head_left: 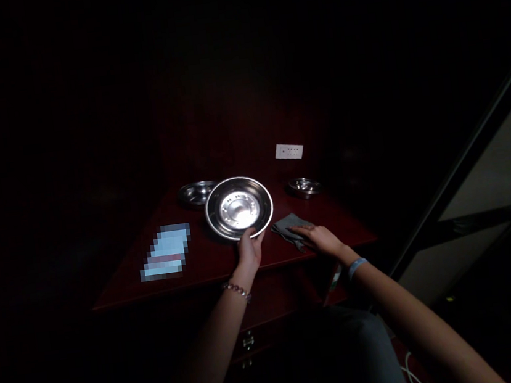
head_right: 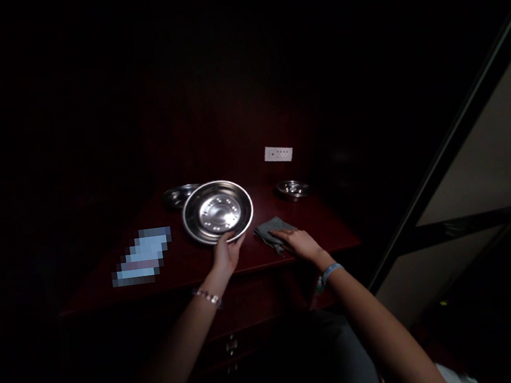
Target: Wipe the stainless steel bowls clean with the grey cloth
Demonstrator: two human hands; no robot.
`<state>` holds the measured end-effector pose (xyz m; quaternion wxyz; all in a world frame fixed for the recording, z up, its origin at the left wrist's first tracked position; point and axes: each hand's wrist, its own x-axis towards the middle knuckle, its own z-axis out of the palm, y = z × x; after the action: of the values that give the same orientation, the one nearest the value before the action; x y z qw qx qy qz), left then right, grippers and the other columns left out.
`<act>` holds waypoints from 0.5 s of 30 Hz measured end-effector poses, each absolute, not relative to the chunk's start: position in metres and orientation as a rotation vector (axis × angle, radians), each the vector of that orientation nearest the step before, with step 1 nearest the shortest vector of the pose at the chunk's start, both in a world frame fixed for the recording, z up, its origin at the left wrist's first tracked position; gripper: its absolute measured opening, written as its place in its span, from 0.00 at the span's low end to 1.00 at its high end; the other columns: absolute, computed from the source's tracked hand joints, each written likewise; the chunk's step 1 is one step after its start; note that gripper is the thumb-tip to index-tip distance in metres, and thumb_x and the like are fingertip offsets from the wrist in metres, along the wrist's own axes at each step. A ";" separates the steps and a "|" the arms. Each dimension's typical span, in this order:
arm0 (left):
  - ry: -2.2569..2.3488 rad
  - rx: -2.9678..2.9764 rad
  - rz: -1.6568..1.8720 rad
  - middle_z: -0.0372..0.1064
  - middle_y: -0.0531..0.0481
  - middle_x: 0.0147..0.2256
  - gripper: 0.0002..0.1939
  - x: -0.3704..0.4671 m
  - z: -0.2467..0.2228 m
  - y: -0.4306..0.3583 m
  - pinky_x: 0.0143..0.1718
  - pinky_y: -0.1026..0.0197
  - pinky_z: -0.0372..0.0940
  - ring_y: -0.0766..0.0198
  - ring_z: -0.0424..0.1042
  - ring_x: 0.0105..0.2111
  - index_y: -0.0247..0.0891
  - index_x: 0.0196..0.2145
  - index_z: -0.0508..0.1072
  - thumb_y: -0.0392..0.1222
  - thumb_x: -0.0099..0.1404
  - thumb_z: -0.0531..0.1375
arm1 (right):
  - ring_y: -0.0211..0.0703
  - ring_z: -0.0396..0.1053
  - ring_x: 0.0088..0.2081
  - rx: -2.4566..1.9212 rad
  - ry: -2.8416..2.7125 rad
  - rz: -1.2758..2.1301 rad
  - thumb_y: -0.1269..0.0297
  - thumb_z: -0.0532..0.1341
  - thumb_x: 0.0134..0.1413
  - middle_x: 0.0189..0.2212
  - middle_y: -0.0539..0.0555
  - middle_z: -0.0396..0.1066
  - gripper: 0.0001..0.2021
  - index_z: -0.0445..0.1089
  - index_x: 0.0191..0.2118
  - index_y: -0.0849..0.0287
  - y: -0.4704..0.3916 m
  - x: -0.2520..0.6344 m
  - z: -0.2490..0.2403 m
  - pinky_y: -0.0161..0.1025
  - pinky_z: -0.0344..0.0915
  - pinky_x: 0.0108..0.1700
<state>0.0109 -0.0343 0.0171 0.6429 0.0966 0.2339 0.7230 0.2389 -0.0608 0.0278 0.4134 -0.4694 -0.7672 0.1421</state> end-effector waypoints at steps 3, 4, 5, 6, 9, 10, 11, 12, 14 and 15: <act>0.515 0.202 1.646 0.76 0.50 0.31 0.12 0.011 0.017 -0.033 0.55 0.54 0.68 0.65 0.75 0.43 0.34 0.29 0.73 0.22 0.58 0.54 | 0.50 0.67 0.60 -1.202 -2.395 0.039 0.62 0.60 0.61 0.64 0.54 0.64 0.26 0.62 0.64 0.49 -0.061 0.243 0.031 0.47 0.67 0.59; 0.511 0.193 1.646 0.76 0.50 0.31 0.12 0.011 0.017 -0.033 0.55 0.54 0.69 0.65 0.75 0.42 0.34 0.29 0.73 0.22 0.58 0.54 | 0.50 0.64 0.62 -1.215 -2.478 -0.085 0.63 0.58 0.64 0.66 0.55 0.59 0.26 0.59 0.66 0.50 -0.060 0.244 0.033 0.48 0.67 0.59; 0.504 0.187 1.647 0.76 0.50 0.31 0.11 0.011 0.016 -0.032 0.54 0.54 0.69 0.65 0.75 0.42 0.34 0.28 0.73 0.22 0.57 0.55 | 0.50 0.61 0.64 -1.225 -2.535 -0.206 0.63 0.56 0.66 0.68 0.57 0.55 0.25 0.57 0.67 0.51 -0.060 0.247 0.035 0.48 0.68 0.58; 0.497 0.185 1.648 0.76 0.50 0.31 0.12 0.011 0.016 -0.032 0.54 0.54 0.69 0.65 0.75 0.41 0.34 0.28 0.73 0.22 0.57 0.55 | 0.51 0.61 0.64 -1.230 -2.581 -0.322 0.65 0.55 0.67 0.68 0.58 0.55 0.24 0.58 0.66 0.52 -0.060 0.249 0.035 0.48 0.68 0.57; 0.497 0.186 1.652 0.76 0.50 0.31 0.12 0.011 0.013 -0.031 0.55 0.53 0.68 0.64 0.76 0.42 0.34 0.29 0.74 0.22 0.58 0.55 | 0.50 0.64 0.60 -1.209 -2.708 -0.596 0.70 0.54 0.67 0.63 0.59 0.62 0.19 0.65 0.60 0.52 -0.061 0.257 0.033 0.46 0.69 0.55; 0.497 0.191 1.652 0.76 0.50 0.31 0.12 0.011 0.013 -0.030 0.56 0.52 0.68 0.64 0.76 0.42 0.34 0.29 0.74 0.22 0.58 0.55 | 0.50 0.65 0.59 -1.203 -2.743 -0.648 0.71 0.54 0.67 0.61 0.58 0.64 0.18 0.66 0.59 0.51 -0.061 0.259 0.032 0.44 0.69 0.53; 0.499 0.195 1.653 0.76 0.49 0.30 0.12 0.011 0.012 -0.030 0.56 0.52 0.68 0.63 0.76 0.43 0.34 0.29 0.74 0.22 0.59 0.55 | 0.49 0.65 0.58 -1.202 -2.766 -0.681 0.71 0.55 0.66 0.60 0.58 0.65 0.18 0.67 0.58 0.50 -0.062 0.261 0.030 0.43 0.70 0.52; 0.500 0.197 1.653 0.76 0.49 0.30 0.12 0.012 0.011 -0.030 0.57 0.52 0.67 0.63 0.75 0.44 0.34 0.29 0.73 0.22 0.59 0.55 | 0.49 0.65 0.57 -1.205 -2.779 -0.697 0.71 0.55 0.66 0.60 0.57 0.65 0.18 0.67 0.57 0.49 -0.063 0.262 0.029 0.42 0.70 0.50; 0.496 0.198 1.651 0.76 0.48 0.31 0.11 0.012 0.010 -0.029 0.58 0.52 0.66 0.62 0.75 0.47 0.34 0.28 0.73 0.23 0.59 0.55 | 0.49 0.64 0.58 -1.215 -2.782 -0.696 0.71 0.56 0.66 0.61 0.56 0.64 0.17 0.68 0.56 0.48 -0.063 0.263 0.028 0.41 0.69 0.49; 0.496 0.196 1.646 0.77 0.48 0.31 0.11 0.011 0.009 -0.028 0.59 0.52 0.66 0.62 0.75 0.48 0.34 0.28 0.73 0.23 0.59 0.55 | 0.49 0.63 0.58 -1.217 -2.780 -0.686 0.71 0.55 0.66 0.62 0.55 0.63 0.17 0.69 0.56 0.48 -0.064 0.263 0.029 0.41 0.69 0.49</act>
<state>0.0114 -0.0284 0.0092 0.6484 0.0864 0.2180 0.7243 0.2632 -0.0636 0.0286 0.0152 -0.3912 -0.8934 -0.2205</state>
